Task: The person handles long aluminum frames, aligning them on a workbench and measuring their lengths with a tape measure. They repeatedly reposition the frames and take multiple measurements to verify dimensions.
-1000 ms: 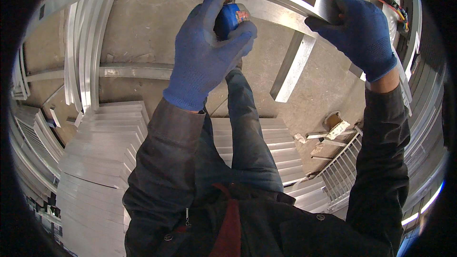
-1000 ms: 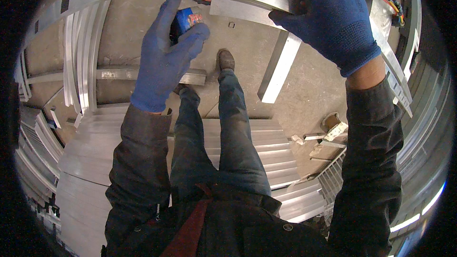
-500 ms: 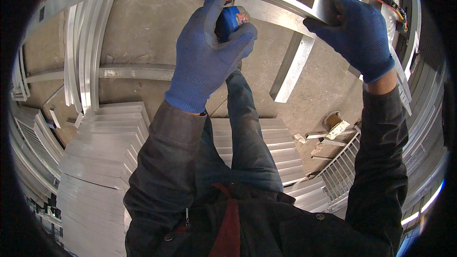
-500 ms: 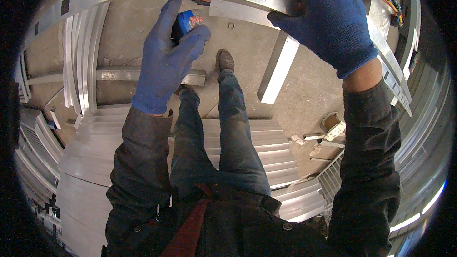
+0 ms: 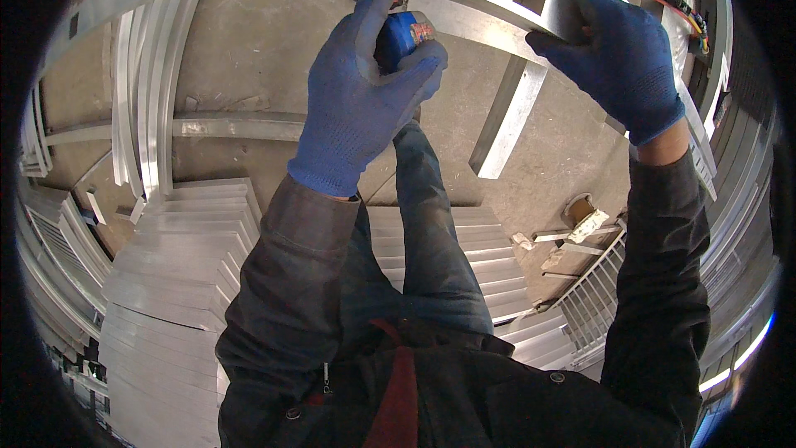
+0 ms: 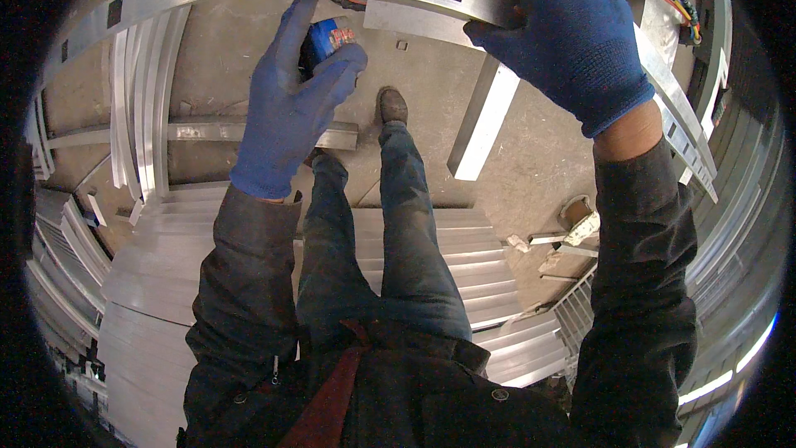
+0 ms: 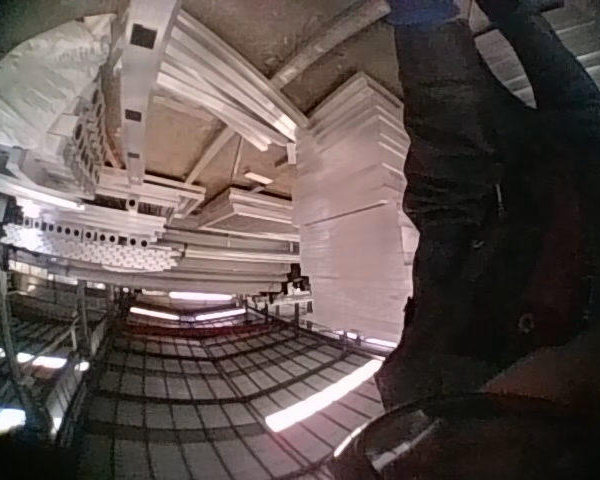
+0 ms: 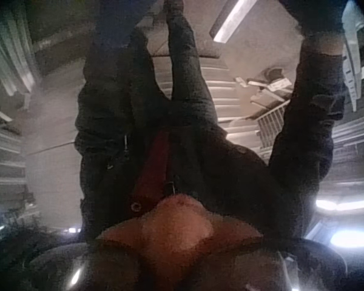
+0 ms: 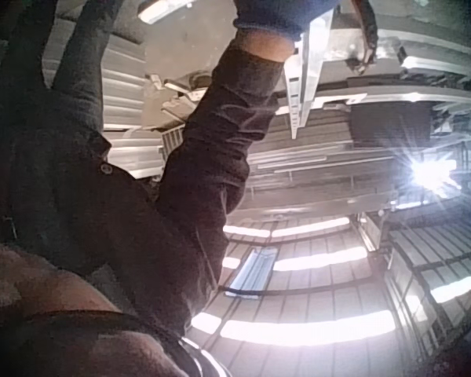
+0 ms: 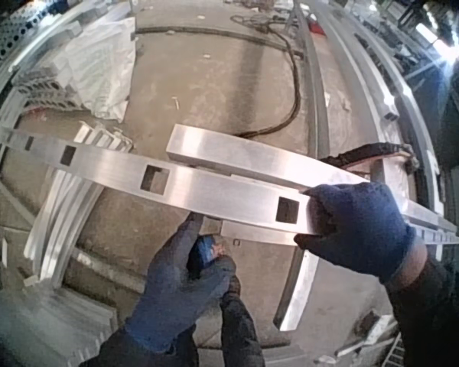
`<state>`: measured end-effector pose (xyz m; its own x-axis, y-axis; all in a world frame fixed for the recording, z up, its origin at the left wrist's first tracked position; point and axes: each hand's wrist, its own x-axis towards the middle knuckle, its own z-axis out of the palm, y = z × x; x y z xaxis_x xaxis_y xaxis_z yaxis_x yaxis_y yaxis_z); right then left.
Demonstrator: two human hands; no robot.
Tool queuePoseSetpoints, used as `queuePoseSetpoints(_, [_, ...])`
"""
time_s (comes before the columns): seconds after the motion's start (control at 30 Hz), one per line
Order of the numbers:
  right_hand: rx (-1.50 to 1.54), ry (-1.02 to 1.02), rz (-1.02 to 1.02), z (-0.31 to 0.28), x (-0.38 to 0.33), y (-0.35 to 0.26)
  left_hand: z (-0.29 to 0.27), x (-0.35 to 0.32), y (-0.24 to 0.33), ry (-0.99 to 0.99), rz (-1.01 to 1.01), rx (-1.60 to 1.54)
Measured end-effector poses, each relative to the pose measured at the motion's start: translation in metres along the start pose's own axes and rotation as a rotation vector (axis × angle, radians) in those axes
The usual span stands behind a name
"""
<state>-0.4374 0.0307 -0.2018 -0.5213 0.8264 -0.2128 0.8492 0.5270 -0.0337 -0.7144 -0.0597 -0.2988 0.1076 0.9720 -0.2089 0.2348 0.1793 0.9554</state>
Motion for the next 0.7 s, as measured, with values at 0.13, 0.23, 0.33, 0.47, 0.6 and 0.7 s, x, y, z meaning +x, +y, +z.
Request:
queuePoseSetpoints(0.13, [0.037, -0.033, 0.028, 0.001, 0.001, -0.002, -0.001, 0.001, 0.005, -0.003, -0.012, 0.011])
queuePoseSetpoints(0.23, [0.058, -0.02, 0.041, -0.002, 0.001, -0.006, 0.0, -0.001, 0.01, 0.006, -0.082, -0.108])
queuePoseSetpoints(0.33, [0.016, -0.034, 0.005, -0.019, -0.003, -0.007, -0.006, -0.02, 0.02, 0.049, -0.212, -0.163])
queuePoseSetpoints(0.47, [0.228, 0.232, 0.096, -0.07, -0.05, -0.015, -0.023, -0.074, 0.058, 0.008, -0.164, -0.078])
queuePoseSetpoints(0.6, [0.911, -0.153, 0.135, -0.093, -0.118, -0.054, 0.001, -0.153, 0.14, -0.279, -0.235, 0.229])
queuePoseSetpoints(0.7, [1.198, -0.574, 0.119, -0.093, -0.175, -0.086, 0.048, -0.183, 0.191, -0.46, -0.154, 0.211])
